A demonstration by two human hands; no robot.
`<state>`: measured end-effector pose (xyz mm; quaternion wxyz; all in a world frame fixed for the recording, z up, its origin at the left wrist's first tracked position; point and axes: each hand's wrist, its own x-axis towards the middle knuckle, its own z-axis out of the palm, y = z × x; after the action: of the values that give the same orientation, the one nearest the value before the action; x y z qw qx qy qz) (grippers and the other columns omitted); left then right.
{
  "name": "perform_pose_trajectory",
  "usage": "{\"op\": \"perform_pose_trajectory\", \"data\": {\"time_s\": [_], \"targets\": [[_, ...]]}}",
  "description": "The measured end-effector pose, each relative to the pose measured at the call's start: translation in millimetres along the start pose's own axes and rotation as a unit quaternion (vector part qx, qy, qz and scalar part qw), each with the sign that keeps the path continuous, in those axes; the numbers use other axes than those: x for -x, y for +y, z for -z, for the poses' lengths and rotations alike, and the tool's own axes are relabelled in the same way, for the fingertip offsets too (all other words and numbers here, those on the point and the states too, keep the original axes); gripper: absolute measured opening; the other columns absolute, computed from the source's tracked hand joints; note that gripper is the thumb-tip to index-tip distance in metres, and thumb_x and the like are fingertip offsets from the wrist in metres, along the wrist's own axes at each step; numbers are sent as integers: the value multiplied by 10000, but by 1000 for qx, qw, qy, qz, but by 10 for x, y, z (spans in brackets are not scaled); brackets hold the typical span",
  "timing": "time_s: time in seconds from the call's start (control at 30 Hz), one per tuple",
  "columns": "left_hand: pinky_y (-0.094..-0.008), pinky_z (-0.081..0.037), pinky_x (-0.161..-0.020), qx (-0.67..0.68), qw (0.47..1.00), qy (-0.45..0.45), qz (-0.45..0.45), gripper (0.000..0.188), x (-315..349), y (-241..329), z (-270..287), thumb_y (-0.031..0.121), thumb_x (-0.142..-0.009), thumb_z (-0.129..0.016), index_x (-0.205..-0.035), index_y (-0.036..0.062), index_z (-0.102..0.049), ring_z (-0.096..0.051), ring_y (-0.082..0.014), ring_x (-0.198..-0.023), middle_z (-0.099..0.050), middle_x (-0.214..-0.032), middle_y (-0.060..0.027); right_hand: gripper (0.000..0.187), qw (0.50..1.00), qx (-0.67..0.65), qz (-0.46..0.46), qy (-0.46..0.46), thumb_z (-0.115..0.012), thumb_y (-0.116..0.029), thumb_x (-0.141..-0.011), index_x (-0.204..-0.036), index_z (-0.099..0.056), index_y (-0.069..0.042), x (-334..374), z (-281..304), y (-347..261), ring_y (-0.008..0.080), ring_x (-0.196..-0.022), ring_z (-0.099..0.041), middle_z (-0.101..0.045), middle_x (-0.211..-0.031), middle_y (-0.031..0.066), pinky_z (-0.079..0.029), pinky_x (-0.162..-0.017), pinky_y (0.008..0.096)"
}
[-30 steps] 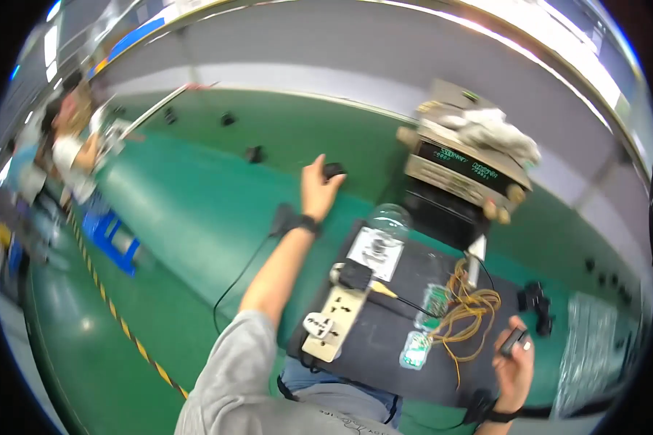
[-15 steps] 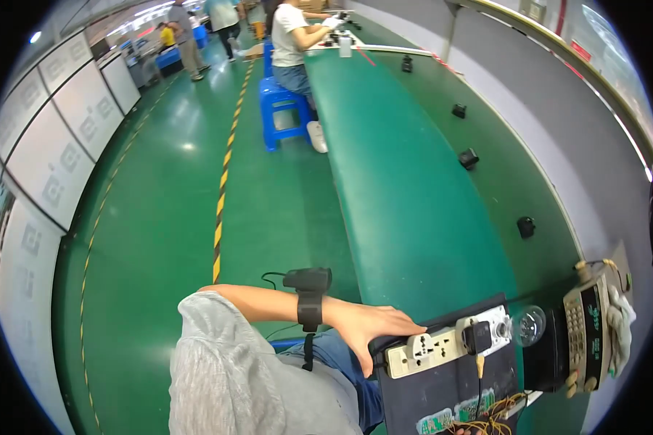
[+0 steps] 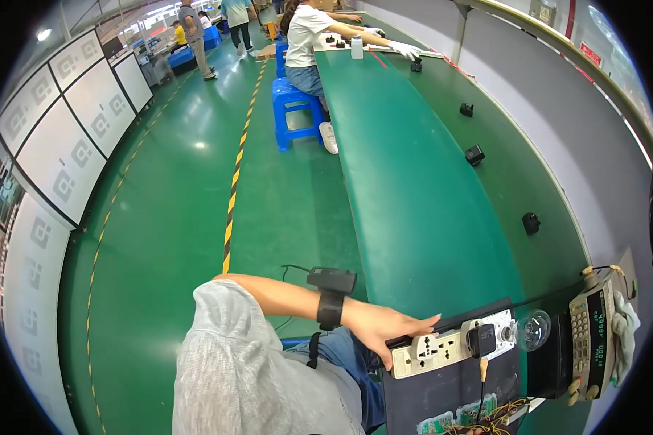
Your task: The person tests power adapters by plugging them into a power strip, inserting a connector, and checking the display on a testing device. They repeat this process for multiple adapters, moving them between the testing area and the workbench.
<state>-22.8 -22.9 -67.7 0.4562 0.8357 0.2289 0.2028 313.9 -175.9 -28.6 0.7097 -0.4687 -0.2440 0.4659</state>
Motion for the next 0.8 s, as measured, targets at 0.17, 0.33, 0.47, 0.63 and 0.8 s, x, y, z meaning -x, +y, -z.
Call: {"op": "perform_pose_trajectory", "data": {"time_s": [0.17, 0.33, 0.47, 0.63, 0.8], "targets": [[-373, -359, -1042, -23, 999, -21, 10, 1202, -235, -53, -22, 426, -695, -749, -1433, 14, 106, -238, -293, -1364, -275, -1473, -139, 478, 987, 134, 78, -50, -558, -126, -870, -1271, -406, 85, 6, -396, -117, 318, -1113, -508, -496, -1236, 225, -443, -930, 423], [-494, -37, -1129, 5, 1000, -3, -9, 1208, -306, -95, -88, 473, -686, -743, -1440, 1, 74, -169, -262, -1398, -258, -1486, -134, 621, 911, 395, 117, -32, -626, -194, -856, -1370, -339, 2, 87, -568, -316, 300, -1146, -486, -424, -1322, 204, -378, -996, 431], [-492, -66, -1125, -85, 996, -20, -26, 1236, -422, -58, -134, 508, -595, -778, -1419, -82, -71, -179, -279, -1393, -172, -1476, -261, 720, 936, 318, 145, 36, -674, -186, -814, -1392, -284, -3, 167, -520, -189, 330, -1166, -475, -409, -1338, 219, -417, -970, 439], [-537, -65, -1105, -102, 994, -7, -28, 1156, -400, -46, -73, 523, -595, -767, -1429, -17, -175, -125, -359, -1393, -182, -1473, -260, 673, 927, 322, 190, 12, -598, 14, -793, -1391, -291, 6, 117, -184, 93, 273, -1154, -488, -429, -1330, 177, -485, -857, 348], [-431, -142, -1122, 85, 981, -172, 31, 1035, -448, 135, 658, 355, -636, -820, -1435, 27, -250, -119, -293, -1409, -251, -1484, -178, 597, 845, 507, 160, -52, -713, 54, -669, -1235, -531, 5, 179, -905, -88, 230, -989, -590, -606, -1129, 142, -478, -793, 287]]}}
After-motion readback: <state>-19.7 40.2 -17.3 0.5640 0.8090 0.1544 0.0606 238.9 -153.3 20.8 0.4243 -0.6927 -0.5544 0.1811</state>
